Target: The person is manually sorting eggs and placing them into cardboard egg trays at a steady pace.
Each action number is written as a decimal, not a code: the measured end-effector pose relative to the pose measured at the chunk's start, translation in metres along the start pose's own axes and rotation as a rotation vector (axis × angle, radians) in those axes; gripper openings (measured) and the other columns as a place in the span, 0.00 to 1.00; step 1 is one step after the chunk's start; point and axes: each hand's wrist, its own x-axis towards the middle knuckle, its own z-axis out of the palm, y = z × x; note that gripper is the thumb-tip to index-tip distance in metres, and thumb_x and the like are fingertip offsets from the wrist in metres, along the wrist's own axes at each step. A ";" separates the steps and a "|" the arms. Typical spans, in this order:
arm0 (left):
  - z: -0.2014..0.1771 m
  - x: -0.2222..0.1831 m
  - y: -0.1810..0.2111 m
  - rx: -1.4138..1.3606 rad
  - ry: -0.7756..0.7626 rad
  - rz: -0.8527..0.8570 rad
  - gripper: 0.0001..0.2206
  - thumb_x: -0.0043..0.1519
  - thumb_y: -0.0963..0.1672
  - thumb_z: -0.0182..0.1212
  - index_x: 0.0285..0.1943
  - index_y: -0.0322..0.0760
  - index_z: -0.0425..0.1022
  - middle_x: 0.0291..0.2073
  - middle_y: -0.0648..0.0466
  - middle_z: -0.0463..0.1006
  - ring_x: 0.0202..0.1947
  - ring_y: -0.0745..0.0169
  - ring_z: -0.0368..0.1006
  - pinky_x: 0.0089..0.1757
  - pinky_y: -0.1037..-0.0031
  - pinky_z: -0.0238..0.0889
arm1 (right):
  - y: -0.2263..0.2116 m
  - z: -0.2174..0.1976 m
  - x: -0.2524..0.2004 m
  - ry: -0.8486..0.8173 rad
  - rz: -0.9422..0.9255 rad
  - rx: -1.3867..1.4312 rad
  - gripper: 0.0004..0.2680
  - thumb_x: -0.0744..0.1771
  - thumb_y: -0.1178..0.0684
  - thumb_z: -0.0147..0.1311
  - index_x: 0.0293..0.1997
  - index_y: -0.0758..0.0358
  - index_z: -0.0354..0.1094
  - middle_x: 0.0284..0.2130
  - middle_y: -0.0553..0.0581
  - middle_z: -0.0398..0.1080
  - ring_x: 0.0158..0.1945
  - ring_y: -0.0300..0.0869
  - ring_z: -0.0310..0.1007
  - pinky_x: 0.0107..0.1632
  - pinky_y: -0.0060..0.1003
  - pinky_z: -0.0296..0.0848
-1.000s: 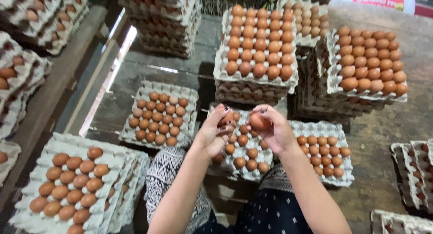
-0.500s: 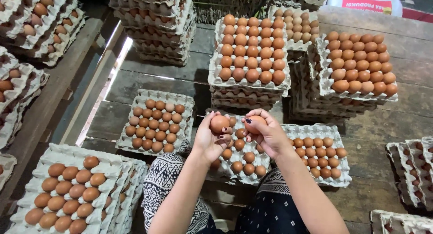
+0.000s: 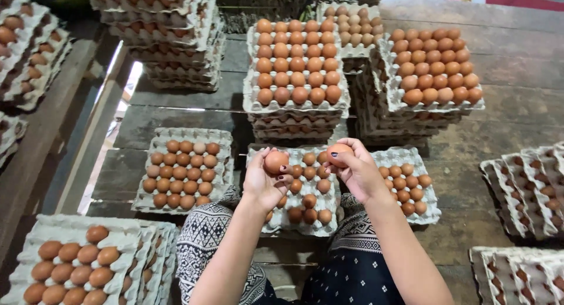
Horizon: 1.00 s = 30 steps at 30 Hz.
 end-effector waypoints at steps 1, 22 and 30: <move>-0.001 0.003 -0.001 0.008 -0.002 -0.011 0.07 0.62 0.50 0.54 0.41 0.48 0.68 0.39 0.53 0.73 0.26 0.65 0.65 0.23 0.85 0.54 | -0.002 -0.008 0.001 0.012 -0.005 0.004 0.14 0.61 0.62 0.56 0.49 0.63 0.56 0.37 0.63 0.68 0.30 0.48 0.73 0.32 0.36 0.77; -0.025 0.039 -0.028 0.245 0.138 -0.063 0.09 0.59 0.49 0.52 0.43 0.46 0.66 0.38 0.55 0.72 0.26 0.65 0.63 0.25 0.81 0.50 | 0.189 -0.338 -0.010 0.626 0.056 0.692 0.11 0.61 0.57 0.57 0.46 0.63 0.68 0.44 0.58 0.65 0.46 0.49 0.69 0.51 0.49 0.77; -0.010 0.043 -0.041 0.323 0.258 0.008 0.10 0.63 0.48 0.46 0.45 0.39 0.65 0.36 0.53 0.70 0.26 0.68 0.61 0.26 0.83 0.52 | 0.224 -0.461 0.010 0.773 -0.266 0.527 0.10 0.59 0.62 0.61 0.41 0.61 0.69 0.38 0.57 0.72 0.45 0.44 0.72 0.51 0.50 0.76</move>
